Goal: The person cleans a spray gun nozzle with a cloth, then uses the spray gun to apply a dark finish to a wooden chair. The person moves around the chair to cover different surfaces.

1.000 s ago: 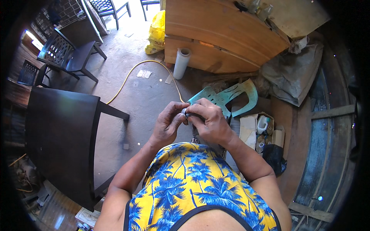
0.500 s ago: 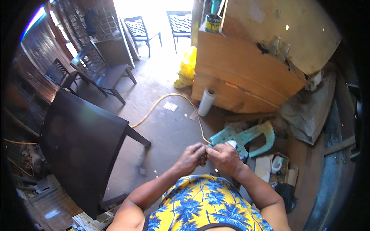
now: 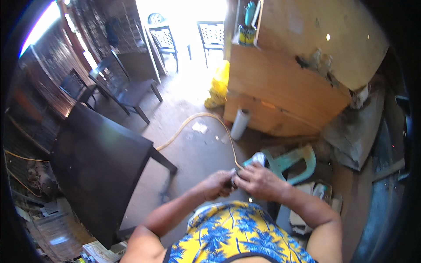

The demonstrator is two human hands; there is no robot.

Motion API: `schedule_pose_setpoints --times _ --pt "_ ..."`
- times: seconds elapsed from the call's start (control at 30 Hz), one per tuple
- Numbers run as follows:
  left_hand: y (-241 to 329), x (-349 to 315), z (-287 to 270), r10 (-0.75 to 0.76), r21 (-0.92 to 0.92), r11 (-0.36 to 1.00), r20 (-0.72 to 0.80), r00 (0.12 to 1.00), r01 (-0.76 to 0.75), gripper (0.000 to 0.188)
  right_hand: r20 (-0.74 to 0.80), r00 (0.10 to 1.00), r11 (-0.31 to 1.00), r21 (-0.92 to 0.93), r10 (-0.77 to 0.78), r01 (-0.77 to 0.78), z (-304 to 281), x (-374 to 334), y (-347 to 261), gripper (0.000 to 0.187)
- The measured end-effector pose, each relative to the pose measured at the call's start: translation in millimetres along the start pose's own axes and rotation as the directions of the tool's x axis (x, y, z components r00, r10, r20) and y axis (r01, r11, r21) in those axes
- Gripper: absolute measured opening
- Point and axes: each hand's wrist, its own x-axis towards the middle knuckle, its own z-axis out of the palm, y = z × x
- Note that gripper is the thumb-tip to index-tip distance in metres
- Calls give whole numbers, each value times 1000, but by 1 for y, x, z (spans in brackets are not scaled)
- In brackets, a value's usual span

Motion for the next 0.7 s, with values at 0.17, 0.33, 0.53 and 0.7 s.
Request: schedule_pose_setpoints --times 0.17,0.33,0.53,0.7 --pt "5 -11 0 70 -27 997 123 990 -67 39 -13 1000 998 65 -7 8 -6 -2 3 24" --pt "2 -17 4 132 -197 976 213 968 -89 28 -110 993 997 55 -42 48 -9 0 1 23" --pt "-6 -18 14 360 -167 929 207 910 -329 28 -189 976 975 213 109 -67 -4 -3 5 19" --pt "-9 -23 32 620 327 719 98 779 -613 22 -381 892 946 297 243 -131 5 0 0 18"
